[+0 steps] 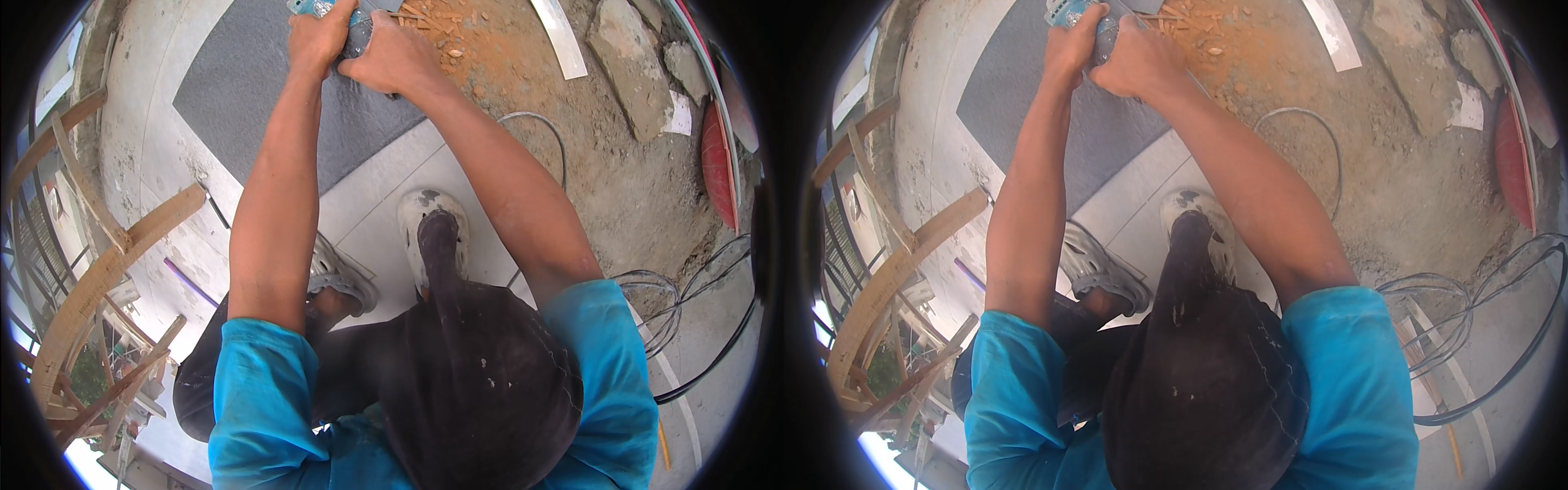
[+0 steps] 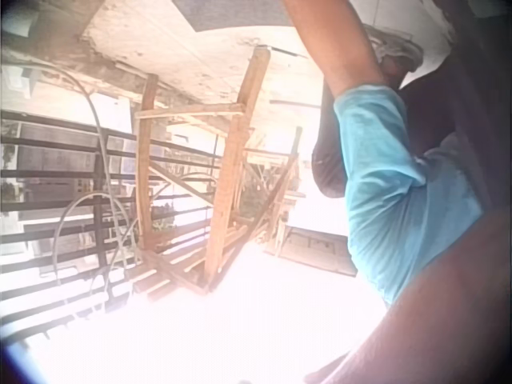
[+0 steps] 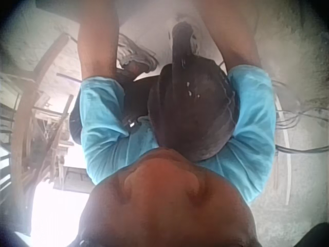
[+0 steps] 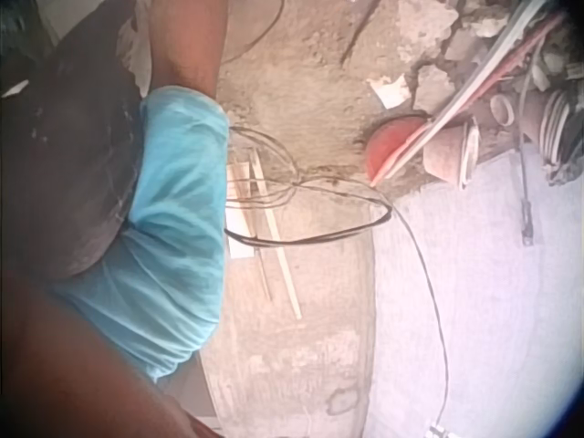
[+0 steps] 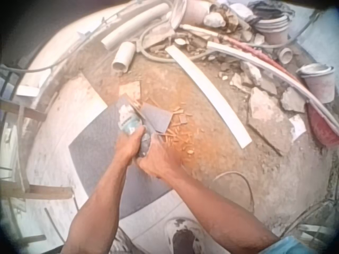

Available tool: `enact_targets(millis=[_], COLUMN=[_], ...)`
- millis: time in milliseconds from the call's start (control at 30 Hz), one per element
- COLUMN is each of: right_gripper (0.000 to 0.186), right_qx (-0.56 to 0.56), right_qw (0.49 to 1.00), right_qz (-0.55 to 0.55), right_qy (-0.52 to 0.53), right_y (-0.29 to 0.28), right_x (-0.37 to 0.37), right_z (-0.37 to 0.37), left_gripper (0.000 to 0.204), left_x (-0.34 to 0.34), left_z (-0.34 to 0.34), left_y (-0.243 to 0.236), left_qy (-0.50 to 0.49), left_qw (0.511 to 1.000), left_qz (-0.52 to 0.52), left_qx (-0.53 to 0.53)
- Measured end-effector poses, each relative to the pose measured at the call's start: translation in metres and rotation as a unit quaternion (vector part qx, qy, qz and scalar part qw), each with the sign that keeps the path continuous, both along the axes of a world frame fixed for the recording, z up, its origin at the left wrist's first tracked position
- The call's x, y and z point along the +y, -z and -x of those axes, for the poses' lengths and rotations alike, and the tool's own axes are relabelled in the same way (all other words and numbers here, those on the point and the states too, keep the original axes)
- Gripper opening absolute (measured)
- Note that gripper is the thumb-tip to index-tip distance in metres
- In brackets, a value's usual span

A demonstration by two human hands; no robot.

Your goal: The person carries a tile, marks it with a pen, and cuts it using an angle grinder. The person then carries the cut tile to another area.

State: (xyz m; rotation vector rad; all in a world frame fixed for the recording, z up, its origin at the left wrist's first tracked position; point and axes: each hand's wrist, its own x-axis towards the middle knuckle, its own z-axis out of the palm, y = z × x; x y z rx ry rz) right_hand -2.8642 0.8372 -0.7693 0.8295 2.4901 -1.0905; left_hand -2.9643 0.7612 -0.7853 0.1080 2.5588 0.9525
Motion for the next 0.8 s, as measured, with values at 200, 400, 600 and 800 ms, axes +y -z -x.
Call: enact_targets(millis=[200, 400, 600, 800], right_gripper=[0.07, 0.07, 0.07, 0.07], right_qx=[-0.011, -0.008, -0.01, -0.013], right_qw=[1.0, 1.0, 1.0, 1.0], right_qz=[0.013, 0.015, 0.017, 0.018], right_qy=[-0.007, -0.01, -0.011, -0.014], right_y=[-0.004, -0.005, -0.005, -0.006], right_x=[0.001, 0.001, 0.001, 0.001], right_z=[-0.004, -0.008, -0.012, -0.016], left_gripper=[0.065, 0.064, 0.062, 0.062], left_x=[-0.001, 0.0, 0.001, 0.0], left_z=[-0.002, -0.008, -0.013, -0.015], left_y=[0.005, 0.002, 0.0, -0.002], left_qy=[0.002, -0.008, 0.004, -0.003], left_qw=[1.0, 1.0, 1.0, 1.0], left_qz=[-0.025, -0.005, -0.022, -0.002], left_qx=[-0.012, -0.003, -0.004, -0.01])
